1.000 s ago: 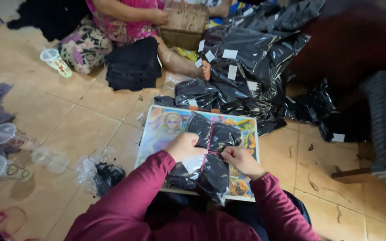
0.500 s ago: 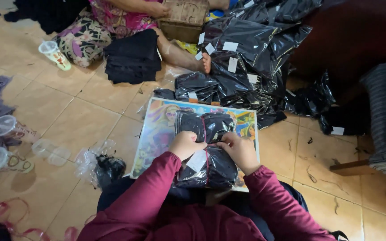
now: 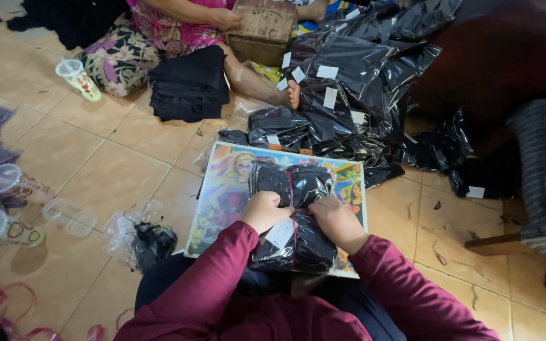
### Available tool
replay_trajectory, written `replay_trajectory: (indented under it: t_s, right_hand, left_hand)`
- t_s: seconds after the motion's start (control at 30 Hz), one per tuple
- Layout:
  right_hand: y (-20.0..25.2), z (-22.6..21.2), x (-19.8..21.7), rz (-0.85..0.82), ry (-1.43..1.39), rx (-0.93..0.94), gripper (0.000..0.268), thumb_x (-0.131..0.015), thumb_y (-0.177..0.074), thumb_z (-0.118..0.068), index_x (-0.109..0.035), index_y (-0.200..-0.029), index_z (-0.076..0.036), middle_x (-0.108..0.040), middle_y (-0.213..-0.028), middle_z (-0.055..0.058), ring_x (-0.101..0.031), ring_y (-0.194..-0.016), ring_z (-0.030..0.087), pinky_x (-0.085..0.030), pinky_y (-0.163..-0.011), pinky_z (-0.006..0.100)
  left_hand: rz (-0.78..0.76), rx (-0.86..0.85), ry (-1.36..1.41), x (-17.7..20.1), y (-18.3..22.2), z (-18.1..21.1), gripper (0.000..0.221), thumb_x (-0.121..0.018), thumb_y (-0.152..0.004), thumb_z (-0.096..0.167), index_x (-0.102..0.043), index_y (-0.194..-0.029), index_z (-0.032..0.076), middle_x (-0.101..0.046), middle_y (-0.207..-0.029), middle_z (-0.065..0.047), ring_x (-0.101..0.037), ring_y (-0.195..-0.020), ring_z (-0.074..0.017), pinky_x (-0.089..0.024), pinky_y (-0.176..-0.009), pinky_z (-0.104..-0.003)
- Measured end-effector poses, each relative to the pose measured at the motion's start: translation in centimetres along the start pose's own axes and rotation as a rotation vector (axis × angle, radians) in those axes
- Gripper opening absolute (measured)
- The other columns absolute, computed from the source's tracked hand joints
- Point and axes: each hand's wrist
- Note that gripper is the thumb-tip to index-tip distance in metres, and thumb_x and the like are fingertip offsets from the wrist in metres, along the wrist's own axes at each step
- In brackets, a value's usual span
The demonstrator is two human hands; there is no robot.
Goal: The person ties pink ribbons around stacks of black clothing items wrapped in clear plastic. They wrap the ribbon around each bundle, pull it tight, and tie a knot to secure the package.
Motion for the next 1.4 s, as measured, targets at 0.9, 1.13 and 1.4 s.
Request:
replay_trajectory:
  t_s: [0.9,1.13,1.4]
  right_hand:
    - [-3.7,1.2,3.7,-0.733,-0.434,-0.412,0.015,-0.062,-0.095,-0.031,-0.069,-0.102,-0.02,-0.068,-0.104,-0.001,-0.066,-0.11,0.024,-0.052,-0.092,0.043]
    - [-0.3,3.5,-1.7,0.06,-1.041,-0.137,0.014,-0.069,-0.09,-0.01,-0.079,-0.083,-0.005,-0.066,-0.082,0.013,-0.069,-0.077,0.026,-0.046,-0.063,0.023]
    - [-4.0,2.8,0.7,-0.835,-0.532,-0.619,0.018,-0.062,-0.079,-0.035,-0.075,-0.084,-0.023,-0.07,-0.089,-0.001,-0.068,-0.1,0.022,-0.05,-0.093,0.038]
  left_hand:
    - [-0.206,0.112,-0.164,5.3,5.0,7.6,0.071,-0.071,-0.065,0.073,-0.061,-0.074,0.003,-0.073,-0.09,-0.019,-0.071,-0.103,-0.0369,-0.055,-0.084,-0.043]
    - [-0.233,0.012,-0.283,3.6,5.2,7.5,0.064,-0.076,-0.069,0.062,-0.071,-0.098,0.006,-0.075,-0.107,-0.017,-0.069,-0.113,-0.0332,-0.056,-0.092,-0.043]
    - [-0.239,0.067,-0.276,5.1,6.3,9.2,0.067,-0.069,-0.074,0.067,-0.066,-0.104,0.007,-0.073,-0.11,-0.014,-0.069,-0.113,-0.0307,-0.055,-0.093,-0.042]
Point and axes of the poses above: each hand's wrist, its own y-axis away from the middle knuckle, its own x-axis out of the back of the hand, z = x × y
